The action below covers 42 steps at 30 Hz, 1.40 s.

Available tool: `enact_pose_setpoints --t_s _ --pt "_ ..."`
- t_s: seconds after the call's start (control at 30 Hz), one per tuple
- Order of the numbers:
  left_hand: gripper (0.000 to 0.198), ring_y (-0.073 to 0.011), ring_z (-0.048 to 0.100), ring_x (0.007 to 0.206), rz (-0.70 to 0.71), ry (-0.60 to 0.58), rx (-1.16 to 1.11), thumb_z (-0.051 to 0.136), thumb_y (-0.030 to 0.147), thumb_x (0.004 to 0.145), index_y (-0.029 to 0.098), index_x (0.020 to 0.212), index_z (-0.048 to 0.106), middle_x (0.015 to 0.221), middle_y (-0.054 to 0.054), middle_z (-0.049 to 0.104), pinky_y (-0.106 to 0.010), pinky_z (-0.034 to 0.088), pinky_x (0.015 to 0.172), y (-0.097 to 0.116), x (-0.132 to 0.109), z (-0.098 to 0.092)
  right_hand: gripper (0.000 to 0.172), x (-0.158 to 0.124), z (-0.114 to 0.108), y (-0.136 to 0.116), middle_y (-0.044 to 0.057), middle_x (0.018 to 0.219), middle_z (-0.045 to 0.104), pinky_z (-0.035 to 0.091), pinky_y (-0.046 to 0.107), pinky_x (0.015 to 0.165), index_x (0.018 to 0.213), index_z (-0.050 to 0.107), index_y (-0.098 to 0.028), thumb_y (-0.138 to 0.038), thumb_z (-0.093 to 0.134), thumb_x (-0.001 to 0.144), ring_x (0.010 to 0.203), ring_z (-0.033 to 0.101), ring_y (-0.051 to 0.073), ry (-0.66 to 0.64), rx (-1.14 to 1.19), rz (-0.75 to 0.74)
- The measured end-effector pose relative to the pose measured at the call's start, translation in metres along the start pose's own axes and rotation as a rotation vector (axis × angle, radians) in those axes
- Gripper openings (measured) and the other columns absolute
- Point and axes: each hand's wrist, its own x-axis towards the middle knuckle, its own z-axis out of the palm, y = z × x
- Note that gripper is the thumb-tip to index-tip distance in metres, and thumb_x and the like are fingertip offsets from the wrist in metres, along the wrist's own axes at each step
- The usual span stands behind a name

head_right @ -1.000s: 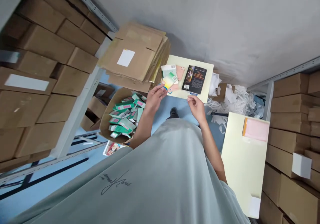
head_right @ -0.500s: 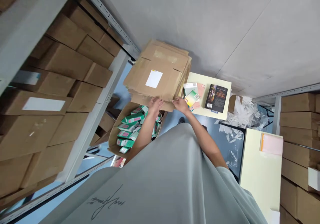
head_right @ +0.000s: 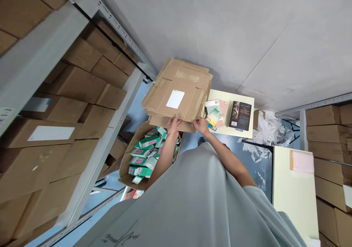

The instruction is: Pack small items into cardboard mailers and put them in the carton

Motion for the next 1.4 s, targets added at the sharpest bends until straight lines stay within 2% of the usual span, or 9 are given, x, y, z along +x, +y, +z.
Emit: enact_pose_setpoints --t_s 0.13,0.23,0.4,0.53,0.67,0.83,1.03,1.2,1.4 --pt "0.039 -0.0187 0.076 0.098 0.095 0.037 -0.044 0.091 0.045 0.086 0.027 0.094 0.057 0.096 -0.001 0.075 -0.031 0.061 0.086 0.016 0.002 -0.01 0.025 -0.032 -0.007 0.004 0.0 0.071 0.079 0.061 0.032 0.077 0.078 0.058 -0.028 -0.039 0.069 0.098 0.07 0.074 0.02 -0.068 0.046 -0.058" --pt "0.049 -0.0189 0.076 0.095 0.191 -0.063 -0.024 0.097 0.053 0.075 0.027 0.092 0.059 0.096 -0.002 0.079 -0.03 0.056 0.078 0.028 -0.004 -0.011 0.028 -0.048 -0.037 0.007 0.002 0.076 0.08 0.061 0.034 0.076 0.08 0.062 -0.027 -0.048 0.066 0.098 0.073 0.075 0.021 -0.083 0.058 -0.15" --pt "0.059 -0.0188 0.078 0.099 0.248 -0.361 0.04 0.108 0.053 0.061 0.025 0.099 0.073 0.109 -0.005 0.084 -0.029 0.059 0.083 0.05 -0.033 0.012 0.041 -0.067 -0.155 0.014 0.011 0.107 0.085 0.066 0.044 0.095 0.101 0.077 -0.024 -0.064 0.066 0.1 0.098 0.08 0.028 0.482 -0.027 -0.293" --pt "0.06 -0.0287 0.081 0.116 0.177 -0.699 0.196 0.108 0.058 0.067 0.022 0.104 0.077 0.112 -0.01 0.086 -0.04 0.065 0.1 0.051 -0.061 0.054 0.057 -0.112 -0.256 0.05 0.019 0.136 0.079 0.06 0.057 0.117 0.131 0.076 -0.021 -0.067 0.068 0.098 0.129 0.073 0.035 1.03 -0.165 -0.233" --pt "0.064 -0.0338 0.081 0.124 0.088 -1.004 0.377 0.11 0.061 0.064 0.021 0.104 0.079 0.11 -0.011 0.087 -0.047 0.065 0.11 0.02 -0.093 0.113 0.075 -0.201 -0.297 0.113 0.025 0.149 0.072 0.05 0.066 0.129 0.146 0.067 -0.016 -0.07 0.071 0.094 0.144 0.067 0.04 1.32 -0.165 -0.024" --pt "0.066 -0.0356 0.082 0.118 -0.026 -1.349 0.655 0.108 0.064 0.068 0.022 0.11 0.079 0.108 -0.011 0.086 -0.045 0.069 0.101 -0.049 -0.159 0.188 0.066 -0.339 -0.275 0.189 0.02 0.136 0.081 0.061 0.056 0.117 0.141 0.069 -0.02 -0.066 0.069 0.094 0.124 0.077 0.033 1.538 0.11 0.101" --pt "0.058 -0.0291 0.077 0.122 0.112 -1.617 0.651 0.107 0.047 0.072 0.023 0.113 0.073 0.119 -0.011 0.081 -0.041 0.059 0.116 -0.167 -0.289 0.253 0.054 -0.499 -0.216 0.27 0.018 0.12 0.085 0.066 0.056 0.105 0.117 0.075 -0.021 -0.063 0.078 0.084 0.111 0.08 0.034 1.802 0.35 0.26" --pt "0.048 -0.0302 0.074 0.126 0.187 -1.697 0.713 0.101 0.032 0.08 0.023 0.116 0.071 0.122 -0.011 0.077 -0.042 0.056 0.12 -0.296 -0.403 0.285 0.052 -0.583 -0.196 0.342 0.014 0.109 0.083 0.067 0.055 0.103 0.108 0.07 -0.024 -0.067 0.081 0.08 0.104 0.08 0.032 1.997 0.509 0.296" --pt "0.042 -0.0272 0.072 0.123 0.224 -1.756 0.867 0.097 0.02 0.077 0.024 0.112 0.075 0.117 -0.008 0.077 -0.044 0.051 0.127 -0.447 -0.515 0.307 0.048 -0.662 -0.215 0.411 0.011 0.1 0.079 0.068 0.051 0.101 0.102 0.063 -0.027 -0.069 0.077 0.082 0.099 0.078 0.03 2.122 0.506 0.399"
